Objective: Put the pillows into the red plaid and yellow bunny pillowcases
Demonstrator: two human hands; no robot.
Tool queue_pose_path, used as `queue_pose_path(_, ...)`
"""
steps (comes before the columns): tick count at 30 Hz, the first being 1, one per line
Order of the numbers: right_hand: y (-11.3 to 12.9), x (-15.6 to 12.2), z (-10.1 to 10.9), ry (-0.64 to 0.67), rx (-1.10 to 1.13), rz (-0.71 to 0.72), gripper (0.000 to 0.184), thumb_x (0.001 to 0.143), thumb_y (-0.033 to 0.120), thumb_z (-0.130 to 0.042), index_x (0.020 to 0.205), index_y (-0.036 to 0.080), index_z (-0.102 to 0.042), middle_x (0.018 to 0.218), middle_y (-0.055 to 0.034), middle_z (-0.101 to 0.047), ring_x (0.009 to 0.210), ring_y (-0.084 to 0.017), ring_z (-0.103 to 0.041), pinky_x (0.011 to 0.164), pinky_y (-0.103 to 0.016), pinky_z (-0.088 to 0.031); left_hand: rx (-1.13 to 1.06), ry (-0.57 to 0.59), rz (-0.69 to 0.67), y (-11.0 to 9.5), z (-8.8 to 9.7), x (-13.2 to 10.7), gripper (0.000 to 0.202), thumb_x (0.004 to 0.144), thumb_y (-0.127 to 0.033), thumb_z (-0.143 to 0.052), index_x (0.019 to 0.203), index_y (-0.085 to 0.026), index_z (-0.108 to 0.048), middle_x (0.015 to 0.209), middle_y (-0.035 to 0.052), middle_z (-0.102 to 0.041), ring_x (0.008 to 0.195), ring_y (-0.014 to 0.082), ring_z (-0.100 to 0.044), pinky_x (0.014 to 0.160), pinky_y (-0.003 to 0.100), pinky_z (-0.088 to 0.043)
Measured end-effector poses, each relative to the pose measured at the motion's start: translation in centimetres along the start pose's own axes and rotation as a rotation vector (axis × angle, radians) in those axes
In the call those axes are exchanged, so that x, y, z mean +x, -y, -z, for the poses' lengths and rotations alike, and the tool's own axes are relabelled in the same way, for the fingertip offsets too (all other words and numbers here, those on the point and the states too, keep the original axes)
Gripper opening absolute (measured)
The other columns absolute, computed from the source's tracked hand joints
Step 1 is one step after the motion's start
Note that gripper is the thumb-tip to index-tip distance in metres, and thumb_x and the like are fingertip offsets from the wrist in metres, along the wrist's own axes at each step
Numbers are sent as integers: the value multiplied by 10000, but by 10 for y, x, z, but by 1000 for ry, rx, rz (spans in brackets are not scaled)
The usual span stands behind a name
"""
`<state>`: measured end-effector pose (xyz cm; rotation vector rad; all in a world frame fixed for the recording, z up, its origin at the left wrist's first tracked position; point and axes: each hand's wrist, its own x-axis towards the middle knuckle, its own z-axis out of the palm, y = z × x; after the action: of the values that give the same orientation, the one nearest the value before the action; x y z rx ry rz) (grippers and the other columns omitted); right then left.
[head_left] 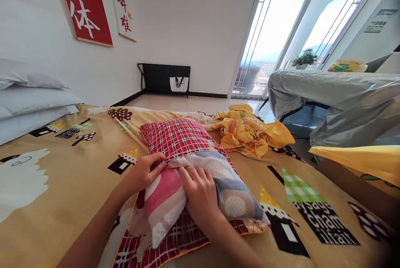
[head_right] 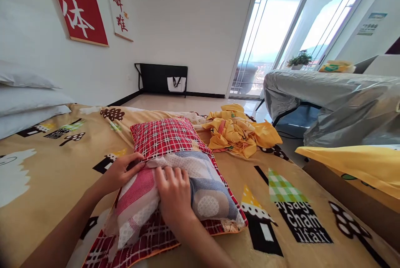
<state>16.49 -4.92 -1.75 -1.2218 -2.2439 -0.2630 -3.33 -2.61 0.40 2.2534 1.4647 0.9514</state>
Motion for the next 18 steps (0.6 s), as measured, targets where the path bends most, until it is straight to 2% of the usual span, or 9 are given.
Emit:
queue_pose_path(3,-33,9,17,-101,223,-99,383,768,98,-533,1123,208,-626,998,-55,-686,898,-213,-613,772,-321,-461,98,-316,-63,-20,6,-11,227,898,-336,-431,977,-201,-596,952,67,-646,906,212,-581,833,336,-460)
queue_pose_path(5,-49,11,25,-195,337,-163,412,763,131,-522,1157,215,-609,1045,-47,-689,940,-216,-626,793,-316,-471,135,-444,-172,-43,10,-24,198,882,-297,-423,917,-214,-599,895,87,-641,875,228,-578,819,376,-468)
queue_pose_path(6,-55,12,27,-233,375,-189,416,766,149,-521,1168,221,-603,1065,-45,-691,957,-219,-631,800,-320,-476,139,-409,-255,-56,10,-31,181,872,-269,-422,852,-227,-597,797,77,-630,786,220,-574,751,374,-475)
queue_pose_path(7,-60,12,29,-260,397,-214,416,769,159,-520,1171,229,-602,1081,-43,-693,970,-223,-636,805,-324,-480,147,-300,-342,-68,7,-38,179,863,-241,-427,785,-238,-588,698,60,-604,689,206,-553,672,363,-466)
queue_pose_path(9,-65,14,31,-278,412,-251,418,771,156,-518,1171,241,-604,1099,-37,-698,987,-229,-643,807,-329,-484,206,38,-485,-90,-9,-48,188,854,-201,-448,717,-240,-571,611,38,-577,593,187,-519,575,344,-430)
queue_pose_path(10,-67,14,32,-277,412,-261,423,768,150,-520,1171,244,-606,1101,-34,-700,990,-231,-645,806,-329,-486,263,200,-507,-97,-23,-52,158,851,-198,-476,740,-233,-583,646,42,-606,610,190,-540,567,340,-434)
queue_pose_path(12,-66,15,32,-272,407,-260,440,759,139,-527,1178,245,-606,1112,-33,-700,1006,-233,-644,812,-327,-488,398,401,-500,-101,-60,-57,102,843,-227,-537,894,-194,-619,840,87,-680,747,233,-614,626,362,-487)
queue_pose_path(15,-62,14,30,-249,393,-235,472,746,117,-530,1196,243,-597,1130,-38,-693,1026,-229,-639,836,-323,-490,493,549,-399,-89,-113,-60,355,866,-257,-526,1195,-128,-568,1067,166,-672,933,312,-636,744,464,-531)
queue_pose_path(18,-55,13,28,-204,363,-204,515,714,77,-519,1200,230,-592,1116,-38,-696,1020,-226,-636,857,-328,-485,505,603,-286,-76,-138,-61,309,898,-223,-485,1163,-115,-602,1113,181,-665,1016,349,-625,775,518,-537)
